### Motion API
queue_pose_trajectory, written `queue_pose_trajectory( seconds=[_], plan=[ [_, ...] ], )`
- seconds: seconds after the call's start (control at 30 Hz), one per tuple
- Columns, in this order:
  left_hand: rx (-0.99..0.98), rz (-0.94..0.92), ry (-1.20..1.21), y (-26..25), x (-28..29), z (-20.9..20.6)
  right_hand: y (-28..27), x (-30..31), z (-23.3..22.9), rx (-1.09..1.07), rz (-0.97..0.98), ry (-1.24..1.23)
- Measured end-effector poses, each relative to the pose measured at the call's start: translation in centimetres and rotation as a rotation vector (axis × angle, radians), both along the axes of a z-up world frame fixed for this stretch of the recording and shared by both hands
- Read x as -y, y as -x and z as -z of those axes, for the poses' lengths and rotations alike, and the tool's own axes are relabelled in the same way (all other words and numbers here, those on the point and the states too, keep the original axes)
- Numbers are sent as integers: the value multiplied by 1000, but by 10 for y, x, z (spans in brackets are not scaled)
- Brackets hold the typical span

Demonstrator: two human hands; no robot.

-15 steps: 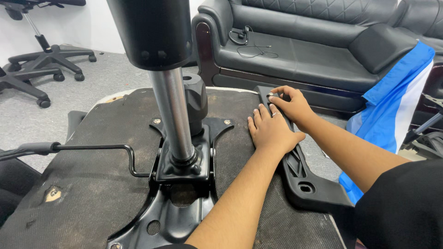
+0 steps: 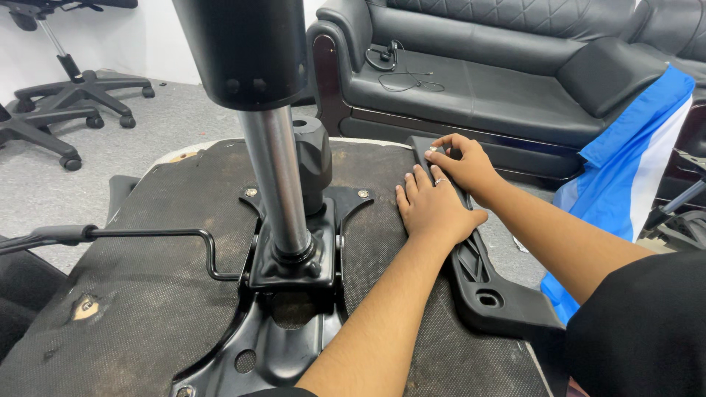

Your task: The person assembles an office chair by attaching a black plastic backrest support to the chair base using a screwdriver. They align the support, insert screws, and tighten them to secure the component.

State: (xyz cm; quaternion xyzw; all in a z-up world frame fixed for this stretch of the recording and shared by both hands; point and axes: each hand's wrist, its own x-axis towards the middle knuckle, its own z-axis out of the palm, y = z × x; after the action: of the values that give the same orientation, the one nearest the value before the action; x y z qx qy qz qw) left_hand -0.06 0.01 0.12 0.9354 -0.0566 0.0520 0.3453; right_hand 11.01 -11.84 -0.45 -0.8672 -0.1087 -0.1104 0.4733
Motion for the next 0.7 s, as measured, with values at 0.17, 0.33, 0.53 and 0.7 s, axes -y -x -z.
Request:
queue_pose_trajectory(
  seconds=[0.17,0.33,0.53,0.7],
  plan=[
    [1,6,-14,0,-1,0,0,-3,-5,17,13,91],
    [-4,4,-24,0,0,0,5,-2,-12,-61,-59,29],
    [-3,3,-18,0,0,0,5,-2,-6,37,-12,100],
    [-2,1,-18,0,1,0,-4,2,-3,49,-2,169]
  ],
)
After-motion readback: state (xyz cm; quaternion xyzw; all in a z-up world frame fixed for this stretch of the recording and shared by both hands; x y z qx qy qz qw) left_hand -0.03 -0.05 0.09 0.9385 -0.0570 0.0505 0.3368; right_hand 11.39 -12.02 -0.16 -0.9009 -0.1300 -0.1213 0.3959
